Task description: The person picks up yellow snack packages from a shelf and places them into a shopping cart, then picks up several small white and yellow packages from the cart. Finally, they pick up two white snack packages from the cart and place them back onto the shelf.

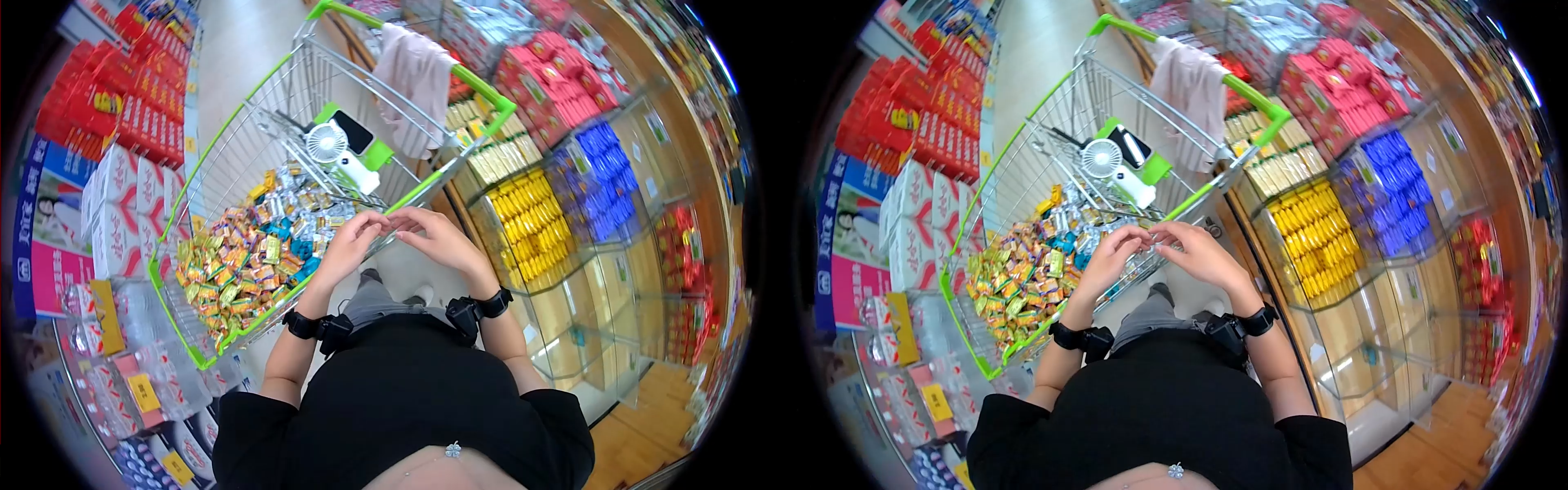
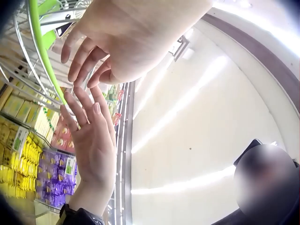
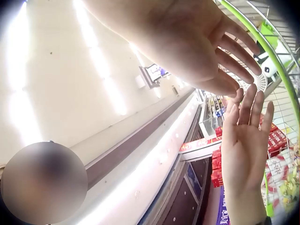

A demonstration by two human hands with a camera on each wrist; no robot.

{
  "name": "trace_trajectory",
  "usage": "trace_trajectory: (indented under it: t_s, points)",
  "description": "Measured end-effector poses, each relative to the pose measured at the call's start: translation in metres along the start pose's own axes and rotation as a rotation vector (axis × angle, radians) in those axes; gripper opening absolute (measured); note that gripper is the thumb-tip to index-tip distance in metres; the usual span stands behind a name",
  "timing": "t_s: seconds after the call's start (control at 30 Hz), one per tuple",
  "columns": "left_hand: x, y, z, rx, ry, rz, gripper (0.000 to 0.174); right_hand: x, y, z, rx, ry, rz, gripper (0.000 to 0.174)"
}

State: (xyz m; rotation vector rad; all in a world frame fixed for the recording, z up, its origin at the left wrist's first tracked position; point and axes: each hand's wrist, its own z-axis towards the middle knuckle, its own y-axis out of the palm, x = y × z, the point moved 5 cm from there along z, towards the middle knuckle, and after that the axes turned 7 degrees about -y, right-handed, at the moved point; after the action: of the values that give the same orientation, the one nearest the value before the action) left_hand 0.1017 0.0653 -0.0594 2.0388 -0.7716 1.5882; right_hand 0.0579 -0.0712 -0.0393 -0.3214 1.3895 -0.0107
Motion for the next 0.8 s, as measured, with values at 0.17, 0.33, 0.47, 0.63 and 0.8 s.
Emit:
trace_trajectory:
  t_s: [0.17, 0.33, 0.47, 0.63, 0.8]
  points:
    - [-0.008, -0.049, -0.01, 0.12, -0.021, -0.018, 0.016, -0.003, 0.026, 0.038, -0.111, -0.019, 0.019, 0.027]
    - [-0.027, -0.106, -0.017, 0.239, -0.067, -0.041, 0.016, 0.006, 0.058, 0.072, -0.289, 0.002, -0.017, 0.027]
    - [-0.045, -0.149, -0.019, 0.359, -0.106, -0.056, 0.016, 0.01, 0.085, 0.096, -0.396, 0.004, 0.004, 0.027]
    - [-0.07, -0.194, -0.014, 0.417, -0.173, -0.049, 0.018, 0.017, 0.117, 0.119, -0.479, 0.01, 0.018, 0.025]
    - [-0.091, -0.226, -0.005, 0.432, -0.303, -0.036, 0.018, 0.031, 0.14, 0.137, -0.498, 0.006, 0.051, 0.023]
